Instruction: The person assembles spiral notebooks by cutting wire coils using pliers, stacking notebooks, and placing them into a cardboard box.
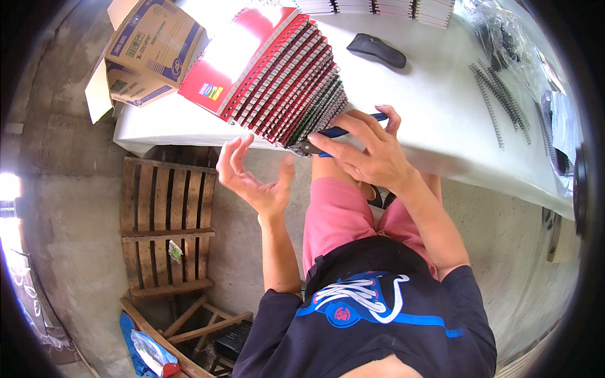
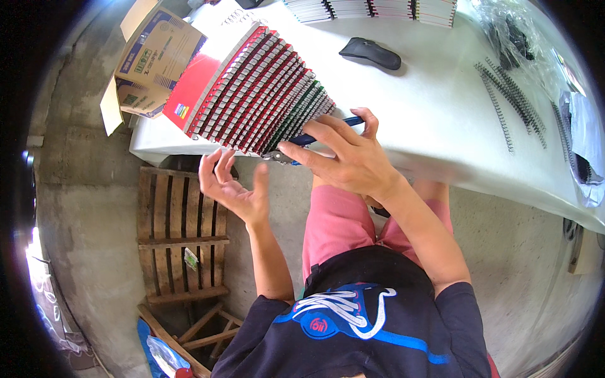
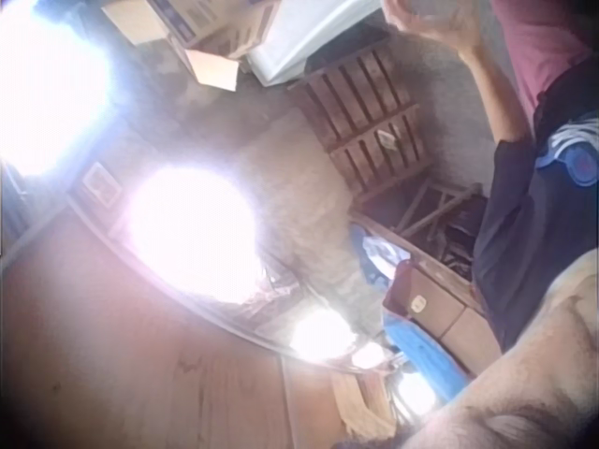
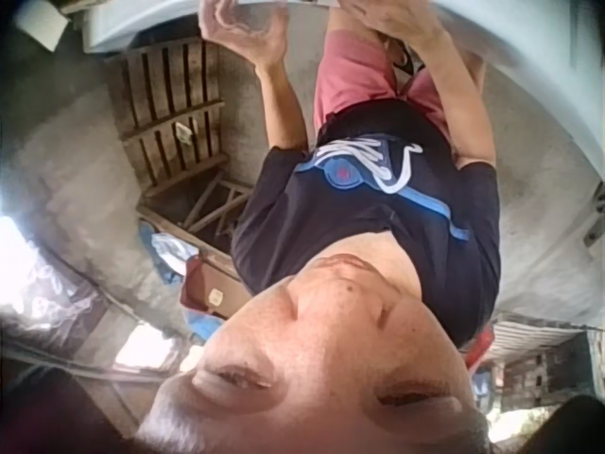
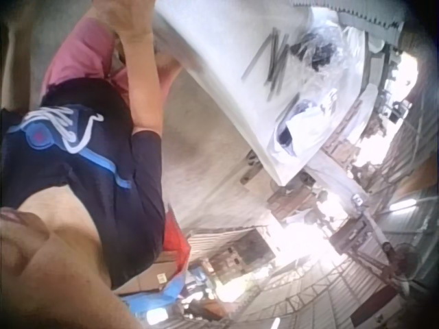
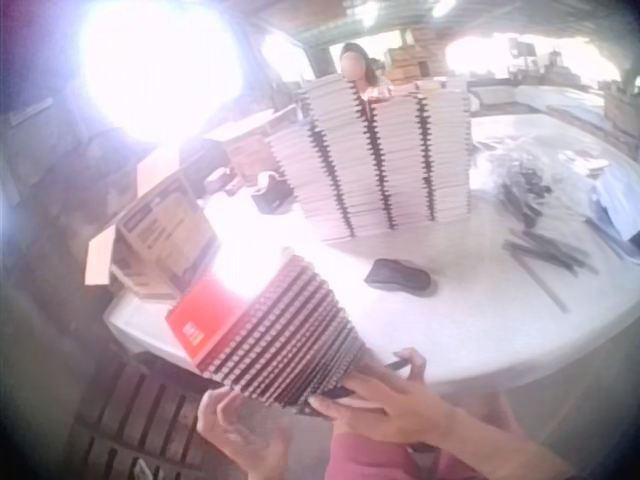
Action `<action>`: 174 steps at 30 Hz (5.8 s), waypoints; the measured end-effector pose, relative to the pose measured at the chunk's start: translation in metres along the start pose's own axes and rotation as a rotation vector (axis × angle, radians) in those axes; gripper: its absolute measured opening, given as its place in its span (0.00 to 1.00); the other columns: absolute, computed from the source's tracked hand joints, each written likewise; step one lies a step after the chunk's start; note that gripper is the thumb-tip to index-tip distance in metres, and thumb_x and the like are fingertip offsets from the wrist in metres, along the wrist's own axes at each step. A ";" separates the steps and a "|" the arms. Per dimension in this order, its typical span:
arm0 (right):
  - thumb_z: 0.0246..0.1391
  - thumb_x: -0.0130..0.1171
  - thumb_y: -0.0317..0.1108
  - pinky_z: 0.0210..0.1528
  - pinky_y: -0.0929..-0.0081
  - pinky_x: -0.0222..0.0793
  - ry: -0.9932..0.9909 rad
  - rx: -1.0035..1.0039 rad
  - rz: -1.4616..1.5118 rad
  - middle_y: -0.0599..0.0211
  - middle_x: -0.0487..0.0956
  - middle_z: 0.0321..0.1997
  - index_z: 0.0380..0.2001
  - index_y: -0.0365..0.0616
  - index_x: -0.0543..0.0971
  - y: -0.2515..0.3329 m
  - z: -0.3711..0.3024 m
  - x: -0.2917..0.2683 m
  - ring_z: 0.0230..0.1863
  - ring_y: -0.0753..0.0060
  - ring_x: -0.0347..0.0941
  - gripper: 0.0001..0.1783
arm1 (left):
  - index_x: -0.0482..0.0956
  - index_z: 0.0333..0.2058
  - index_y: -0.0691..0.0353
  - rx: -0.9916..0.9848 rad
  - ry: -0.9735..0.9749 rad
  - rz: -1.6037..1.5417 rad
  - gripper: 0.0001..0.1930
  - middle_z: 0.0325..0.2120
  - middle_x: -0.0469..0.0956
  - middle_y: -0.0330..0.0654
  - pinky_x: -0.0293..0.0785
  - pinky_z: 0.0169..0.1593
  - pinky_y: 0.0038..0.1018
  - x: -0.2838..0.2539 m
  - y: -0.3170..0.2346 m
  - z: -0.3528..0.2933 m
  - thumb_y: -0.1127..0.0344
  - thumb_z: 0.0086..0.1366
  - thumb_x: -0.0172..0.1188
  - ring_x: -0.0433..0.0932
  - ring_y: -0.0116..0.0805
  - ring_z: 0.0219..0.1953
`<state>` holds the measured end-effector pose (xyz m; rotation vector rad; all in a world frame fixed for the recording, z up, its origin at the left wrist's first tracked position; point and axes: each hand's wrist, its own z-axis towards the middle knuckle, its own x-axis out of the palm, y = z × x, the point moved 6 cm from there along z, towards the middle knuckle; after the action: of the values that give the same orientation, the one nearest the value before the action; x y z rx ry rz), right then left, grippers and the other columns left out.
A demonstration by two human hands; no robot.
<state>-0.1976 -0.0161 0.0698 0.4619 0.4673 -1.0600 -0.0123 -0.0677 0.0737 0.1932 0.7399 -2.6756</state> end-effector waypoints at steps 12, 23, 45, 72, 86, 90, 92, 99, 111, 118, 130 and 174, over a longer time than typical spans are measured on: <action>0.48 0.56 0.39 0.63 0.51 0.36 -0.058 -0.073 -0.071 0.81 0.70 0.43 0.49 0.76 0.75 0.001 0.012 0.007 0.46 0.84 0.71 0.22 | 0.47 0.62 0.59 -0.377 0.043 -0.233 0.49 0.55 0.59 0.47 0.63 0.51 0.36 0.012 0.012 -0.006 0.63 0.48 0.73 0.65 0.41 0.54; 0.46 0.58 0.42 0.64 0.54 0.35 -0.075 -0.176 -0.190 0.85 0.71 0.43 0.49 0.82 0.75 0.001 0.015 0.008 0.44 0.88 0.71 0.25 | 0.47 0.62 0.60 -0.516 0.042 -0.305 0.48 0.54 0.59 0.44 0.63 0.51 0.36 0.013 0.013 -0.002 0.67 0.48 0.71 0.63 0.39 0.53; 0.43 0.65 0.43 0.43 0.70 0.52 0.198 0.181 0.501 0.78 0.73 0.44 0.48 0.69 0.79 -0.011 0.011 0.012 0.44 0.74 0.68 0.24 | 0.47 0.62 0.61 -0.523 0.078 -0.242 0.48 0.54 0.59 0.44 0.61 0.51 0.35 0.012 0.011 0.001 0.68 0.48 0.71 0.64 0.37 0.53; 0.51 0.60 0.35 0.36 0.72 0.70 0.441 0.888 1.281 0.58 0.75 0.33 0.49 0.48 0.75 0.012 -0.014 0.027 0.32 0.59 0.76 0.20 | 0.51 0.61 0.60 -0.441 0.078 -0.153 0.47 0.51 0.64 0.44 0.63 0.51 0.35 0.008 0.009 0.001 0.66 0.48 0.73 0.69 0.37 0.48; 0.42 0.67 0.39 0.54 0.54 0.49 0.050 0.266 0.169 0.69 0.68 0.48 0.55 0.62 0.71 0.029 0.001 -0.002 0.49 0.69 0.66 0.33 | 0.55 0.63 0.56 -0.021 0.014 0.012 0.36 0.63 0.45 0.49 0.65 0.52 0.39 -0.025 -0.007 0.047 0.70 0.55 0.58 0.64 0.44 0.56; 0.42 0.66 0.40 0.51 0.55 0.51 0.071 0.278 0.175 0.70 0.68 0.48 0.54 0.62 0.71 0.031 0.004 0.003 0.50 0.70 0.66 0.32 | 0.64 0.59 0.56 0.146 0.079 0.188 0.33 0.64 0.43 0.50 0.61 0.56 0.44 -0.018 -0.014 0.062 0.73 0.50 0.51 0.58 0.48 0.61; 0.44 0.65 0.40 0.46 0.60 0.58 0.128 0.288 0.190 0.69 0.69 0.46 0.53 0.60 0.72 0.030 0.002 0.005 0.46 0.70 0.68 0.29 | 0.68 0.56 0.57 0.198 0.155 0.247 0.32 0.63 0.50 0.52 0.58 0.58 0.47 -0.009 -0.020 0.067 0.77 0.46 0.47 0.57 0.49 0.62; 0.50 0.60 0.36 0.25 0.77 0.67 0.612 0.972 1.554 0.63 0.73 0.36 0.46 0.51 0.74 0.028 -0.014 0.037 0.32 0.65 0.74 0.18 | 0.71 0.49 0.56 0.216 0.098 0.072 0.30 0.57 0.61 0.50 0.55 0.60 0.47 -0.006 -0.015 0.076 0.82 0.44 0.43 0.57 0.46 0.61; 0.41 0.66 0.41 0.55 0.53 0.52 0.024 0.241 0.167 0.69 0.69 0.47 0.54 0.61 0.71 0.026 0.011 -0.003 0.50 0.68 0.67 0.32 | 0.69 0.49 0.55 0.185 0.174 0.142 0.30 0.57 0.60 0.49 0.49 0.64 0.52 -0.009 -0.019 0.078 0.83 0.44 0.43 0.52 0.52 0.64; 0.41 0.66 0.41 0.53 0.55 0.54 0.076 0.189 0.115 0.71 0.68 0.46 0.54 0.63 0.72 0.023 0.010 0.002 0.49 0.68 0.67 0.32 | 0.69 0.51 0.55 0.189 0.185 0.158 0.31 0.57 0.60 0.49 0.50 0.63 0.50 -0.008 -0.020 0.079 0.82 0.44 0.43 0.53 0.49 0.63; 0.52 0.60 0.34 0.31 0.70 0.69 0.310 0.755 1.241 0.59 0.75 0.35 0.46 0.46 0.74 0.022 0.001 0.025 0.31 0.60 0.73 0.16 | 0.68 0.50 0.57 0.212 0.169 0.182 0.30 0.57 0.59 0.51 0.53 0.62 0.47 -0.006 -0.020 0.079 0.83 0.44 0.43 0.56 0.49 0.61; 0.40 0.66 0.40 0.50 0.56 0.55 0.028 0.210 0.198 0.68 0.69 0.44 0.52 0.58 0.73 0.032 0.033 -0.014 0.46 0.66 0.67 0.30 | 0.68 0.48 0.59 0.206 0.173 0.140 0.31 0.54 0.59 0.55 0.54 0.63 0.53 -0.004 -0.025 0.082 0.84 0.41 0.42 0.56 0.52 0.61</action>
<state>-0.1703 -0.0113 0.1089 0.6953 0.3280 -0.9149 -0.0209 -0.0889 0.1568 0.5159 0.4780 -2.6204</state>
